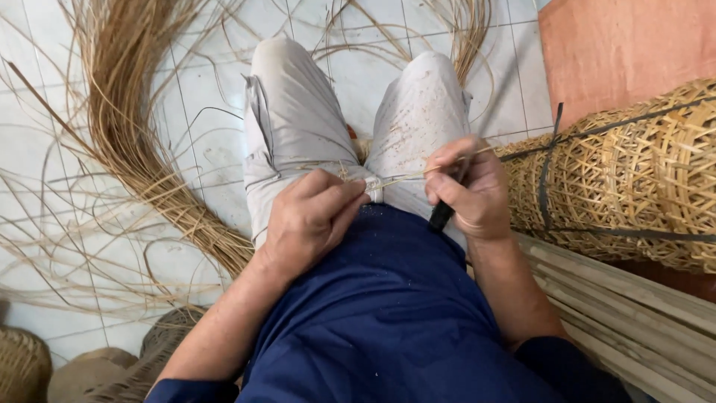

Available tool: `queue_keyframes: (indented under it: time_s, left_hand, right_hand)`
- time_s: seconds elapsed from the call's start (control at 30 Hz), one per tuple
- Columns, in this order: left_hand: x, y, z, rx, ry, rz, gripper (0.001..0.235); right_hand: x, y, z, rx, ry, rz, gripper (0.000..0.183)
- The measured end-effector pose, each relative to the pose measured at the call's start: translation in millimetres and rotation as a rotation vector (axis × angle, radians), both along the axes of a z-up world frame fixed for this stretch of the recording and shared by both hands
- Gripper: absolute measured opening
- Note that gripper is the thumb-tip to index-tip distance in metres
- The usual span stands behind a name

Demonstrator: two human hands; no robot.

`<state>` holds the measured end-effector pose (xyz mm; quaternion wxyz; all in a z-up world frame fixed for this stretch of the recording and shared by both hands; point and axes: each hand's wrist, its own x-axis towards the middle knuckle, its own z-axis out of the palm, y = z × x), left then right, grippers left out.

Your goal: The person sits on the floor and uses a knife to shave thin strips from a bamboo rod. They hold the rod with one hand and draw the knife along its length to remove outer layers, repeating the motion across the rod.

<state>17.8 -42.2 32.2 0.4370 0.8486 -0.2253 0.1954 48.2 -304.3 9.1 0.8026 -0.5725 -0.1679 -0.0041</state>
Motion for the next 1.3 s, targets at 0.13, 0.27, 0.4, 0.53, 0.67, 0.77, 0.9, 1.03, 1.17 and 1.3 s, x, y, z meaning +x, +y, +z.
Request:
queue_keyframes:
  time_s: [0.13,0.27,0.4,0.53,0.67,0.77,0.9,1.03,1.17,1.3]
  left_hand:
    - [-4,2,4,-0.221,0.291,-0.051,0.019]
    - [-7,10,11,-0.498,0.639,-0.289,0.019]
    - [-11,15,0,-0.633,0.763,-0.381,0.018]
    - [-17,13,-3,-0.742,0.792,-0.415,0.016]
    - [-12,12,9,-0.7,0.708,-0.47,0.016]
    - [-11,11,5,-0.584,0.629,-0.405,0.017]
    - [-12,10,4,-0.518,0.597,-0.351,0.018]
    - [-6,12,7,-0.422,0.561,-0.333,0.02]
    - [2,7,11,-0.308,0.589,-0.307,0.026]
    - [14,-5,14,-0.284,0.606,-0.303,0.02]
  right_hand:
    - [-8,-6,10,0.099,-0.064,0.015,0.024]
    - [-6,-18,28,0.137,-0.145,0.076,0.026]
    - [-2,-31,18,0.187,-0.13,0.097,0.028]
    - [1,-35,9,0.235,-0.077,0.114,0.026]
    - [3,-45,-1,0.273,-0.001,0.125,0.031]
    - [3,-47,-4,0.273,0.019,0.109,0.036]
    - [4,-48,-6,0.271,0.023,0.094,0.034]
    - [1,-37,0,0.242,0.024,0.049,0.025]
    - [-4,-9,5,-0.021,0.044,-0.19,0.018]
    - [-6,13,-3,0.054,0.108,-0.11,0.021]
